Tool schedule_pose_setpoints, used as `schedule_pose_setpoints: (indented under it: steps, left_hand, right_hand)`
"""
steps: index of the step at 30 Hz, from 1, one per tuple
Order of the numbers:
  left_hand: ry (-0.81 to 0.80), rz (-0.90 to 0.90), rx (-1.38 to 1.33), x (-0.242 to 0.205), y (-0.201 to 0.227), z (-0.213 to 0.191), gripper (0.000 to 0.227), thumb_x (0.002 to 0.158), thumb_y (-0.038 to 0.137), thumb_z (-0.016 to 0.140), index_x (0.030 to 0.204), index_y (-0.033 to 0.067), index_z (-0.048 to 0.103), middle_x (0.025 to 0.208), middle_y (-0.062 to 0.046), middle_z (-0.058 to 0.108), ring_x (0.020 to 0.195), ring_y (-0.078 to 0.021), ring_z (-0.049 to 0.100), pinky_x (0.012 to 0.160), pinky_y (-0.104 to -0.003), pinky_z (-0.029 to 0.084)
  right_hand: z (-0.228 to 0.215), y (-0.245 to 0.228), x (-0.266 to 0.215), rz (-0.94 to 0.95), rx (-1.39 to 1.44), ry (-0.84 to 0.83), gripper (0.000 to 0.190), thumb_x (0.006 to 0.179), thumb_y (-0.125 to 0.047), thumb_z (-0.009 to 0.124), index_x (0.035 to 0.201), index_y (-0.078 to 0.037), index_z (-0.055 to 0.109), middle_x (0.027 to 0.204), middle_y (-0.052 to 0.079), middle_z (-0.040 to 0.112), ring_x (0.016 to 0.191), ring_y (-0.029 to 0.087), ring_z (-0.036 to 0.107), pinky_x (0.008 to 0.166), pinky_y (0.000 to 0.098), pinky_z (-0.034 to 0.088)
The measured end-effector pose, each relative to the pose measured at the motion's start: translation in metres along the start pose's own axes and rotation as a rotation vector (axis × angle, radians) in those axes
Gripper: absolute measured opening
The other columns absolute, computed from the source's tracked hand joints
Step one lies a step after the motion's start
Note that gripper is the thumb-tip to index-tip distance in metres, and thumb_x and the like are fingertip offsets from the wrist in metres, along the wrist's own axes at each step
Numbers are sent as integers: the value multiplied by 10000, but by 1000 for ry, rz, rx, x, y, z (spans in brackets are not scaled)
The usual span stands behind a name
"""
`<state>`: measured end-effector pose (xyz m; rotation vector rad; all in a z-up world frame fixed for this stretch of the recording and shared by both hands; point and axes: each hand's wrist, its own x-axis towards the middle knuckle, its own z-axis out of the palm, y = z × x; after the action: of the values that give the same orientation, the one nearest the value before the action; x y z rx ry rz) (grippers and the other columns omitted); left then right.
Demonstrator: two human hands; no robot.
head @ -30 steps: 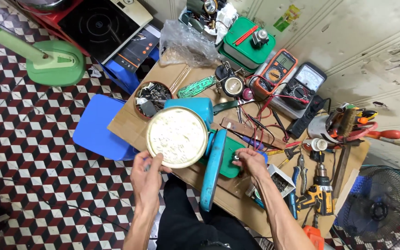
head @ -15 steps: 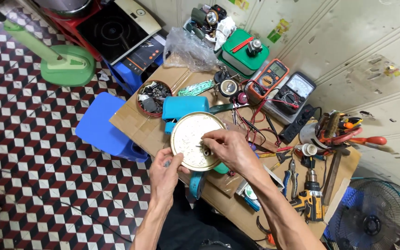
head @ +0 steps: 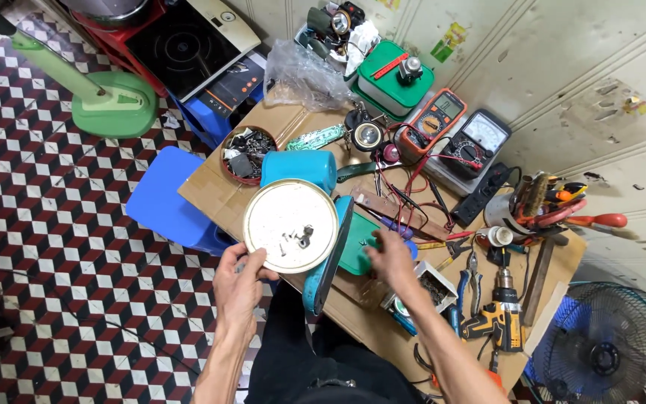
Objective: The recorder is disassembling and inspecting the internal electronic components of a blue portable air cooling device.
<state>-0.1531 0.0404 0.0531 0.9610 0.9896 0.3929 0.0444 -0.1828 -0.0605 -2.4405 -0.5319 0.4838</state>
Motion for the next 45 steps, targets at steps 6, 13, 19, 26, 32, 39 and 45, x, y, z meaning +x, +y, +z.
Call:
schedule_pose_setpoints:
  steps: [6,13,19,26,32,39,45]
  left_hand:
    - [29,-28,6,-10,7,4,341,902,112,678,1205,-19,591,881,-137,711,559,-65,631,334,-183,253]
    - [-25,-10,-24,-9,-3,10,302,918,118,688,1175,-17,607,840,-146,703,525,-58,556,345,-173,263]
    - [-37,-53,-28,-12,-2,16,312,904,123,687,1171,-3,590,862,-111,710,567,-58,611,352,-179,264]
    - [-41,-56,-30,-13,-10,16,302,904,122,694,1167,7,601,877,-99,706,584,-61,624,371,-182,283]
    - [-77,-70,19,-19,-10,29,301,900,125,696,1162,3,611,841,-103,719,550,-69,590,375,-194,272]
    - [-184,-32,183,-39,4,60,341,899,159,714,1198,10,649,720,-56,660,481,-45,466,400,-200,265]
    - [-369,20,342,-44,-22,87,340,896,160,712,1185,-10,656,743,-68,721,611,-87,638,549,-210,471]
  right_hand:
    - [38,-8,1,-189,-117,162,349,841,-102,736,1154,-22,603,1052,226,587,990,400,636,814,482,535]
    - [39,-5,2,-162,-304,-81,386,711,87,661,1072,16,542,1043,233,545,911,401,636,743,477,577]
    - [71,24,20,-291,-463,-15,266,854,31,615,1099,-14,520,1027,239,570,975,438,628,749,527,551]
    - [0,-3,21,-60,170,8,102,830,-7,675,924,-8,633,837,118,670,734,237,641,674,379,537]
    - [-100,-112,-23,-58,658,-13,95,882,-45,693,970,-8,692,803,28,701,715,93,635,637,241,526]
    - [-132,-118,-69,-260,373,375,223,964,-131,676,1139,8,673,920,24,725,715,85,634,626,233,520]
    - [-94,-25,-102,227,1050,-10,259,1027,-256,589,1163,-38,618,670,17,635,446,57,517,383,207,337]
